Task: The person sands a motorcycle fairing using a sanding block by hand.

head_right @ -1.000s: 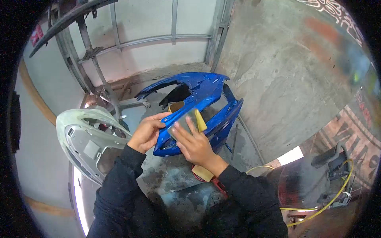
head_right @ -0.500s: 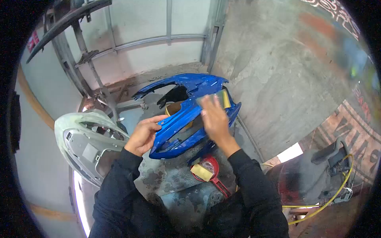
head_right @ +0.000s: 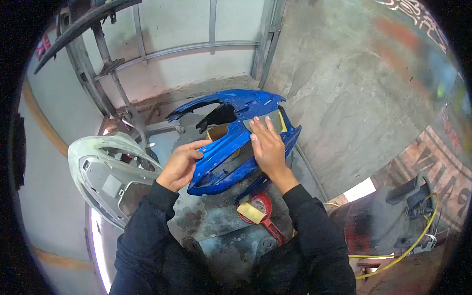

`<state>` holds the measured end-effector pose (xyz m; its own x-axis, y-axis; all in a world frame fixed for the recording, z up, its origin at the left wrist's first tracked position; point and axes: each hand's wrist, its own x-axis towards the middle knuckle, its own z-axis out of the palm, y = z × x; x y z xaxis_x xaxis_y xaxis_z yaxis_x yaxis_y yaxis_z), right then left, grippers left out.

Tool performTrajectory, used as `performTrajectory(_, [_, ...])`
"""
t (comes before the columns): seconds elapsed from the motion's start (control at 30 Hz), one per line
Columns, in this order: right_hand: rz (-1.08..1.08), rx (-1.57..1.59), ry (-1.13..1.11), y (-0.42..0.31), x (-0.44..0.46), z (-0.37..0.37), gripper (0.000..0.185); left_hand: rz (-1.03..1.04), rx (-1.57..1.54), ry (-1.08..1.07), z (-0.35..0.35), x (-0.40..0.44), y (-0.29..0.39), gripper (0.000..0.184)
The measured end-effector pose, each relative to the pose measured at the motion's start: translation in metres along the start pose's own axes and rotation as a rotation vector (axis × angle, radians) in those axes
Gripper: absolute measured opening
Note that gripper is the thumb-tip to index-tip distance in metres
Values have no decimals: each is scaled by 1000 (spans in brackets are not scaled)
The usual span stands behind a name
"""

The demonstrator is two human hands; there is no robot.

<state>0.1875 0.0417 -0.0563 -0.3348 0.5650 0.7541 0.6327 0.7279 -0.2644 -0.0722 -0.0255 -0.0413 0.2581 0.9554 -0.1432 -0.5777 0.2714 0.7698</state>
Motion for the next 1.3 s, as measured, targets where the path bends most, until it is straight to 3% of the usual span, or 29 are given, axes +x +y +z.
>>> performTrajectory(0.07, [-48, 8, -14, -25, -10, 8, 35, 6, 11, 15, 4, 1, 0, 44])
performTrajectory(0.13, [-278, 54, -94, -57, -31, 11, 37, 7, -2, 10, 1, 4, -1, 44])
performTrajectory(0.2, [-268, 132, -155, -57, -37, 8, 38, 28, 7, 9, 3, 2, 2, 43])
performTrajectory(0.27, [-39, -11, -11, -36, -25, 11, 40, 34, -18, 25, 4, -2, 3, 42])
performTrajectory(0.3, [-39, -80, 2, -30, -15, 10, 41, 28, -39, 33, 7, -2, 3, 41])
performTrajectory(0.4, [-172, 115, -75, -72, -34, 21, 44, 44, -51, 51, 5, 7, -4, 43])
performTrajectory(0.43, [-322, 60, -117, -85, -44, 21, 50, 76, -41, 45, 0, 12, -6, 44])
performTrajectory(0.47, [-298, 70, -194, -93, -49, 18, 53, 107, -30, 43, -5, 13, -6, 45])
performTrajectory(0.53, [-269, 83, -97, -70, -41, 21, 53, 35, -217, -40, 5, 5, 2, 42])
performTrajectory(0.57, [-99, 35, -85, -64, -38, 16, 52, 30, -234, -73, 2, 7, 4, 46])
performTrajectory(0.6, [-84, -35, -50, -58, -30, 15, 52, 24, -256, -109, 0, 9, 4, 50])
performTrajectory(0.7, [-288, 44, -112, -83, -39, 21, 53, 38, -284, -148, -2, 17, 3, 55])
performTrajectory(0.8, [-252, 71, -124, -78, -42, 21, 54, 83, -376, -158, -1, 12, 3, 64])
performTrajectory(0.87, [-85, -52, -88, -75, -27, 11, 51, 89, -394, -191, 8, 9, 11, 66])
performTrajectory(0.97, [-312, 7, -115, -88, -37, 14, 53, 92, -434, -249, 9, 9, 11, 67])
performTrajectory(1.03, [-255, 55, -122, -86, -39, 15, 54, 55, -546, -378, 1, 12, 12, 68])
performTrajectory(1.1, [-97, 5, -66, -74, -28, 11, 53, 79, -512, -368, 6, 10, 12, 70])
performTrajectory(1.23, [-259, 62, -68, -93, -41, 14, 55, 101, -501, -356, 9, 12, 4, 74])
performTrajectory(1.3, [-231, 49, -81, -82, -44, 15, 55, 89, -565, -326, 13, 9, 3, 76])
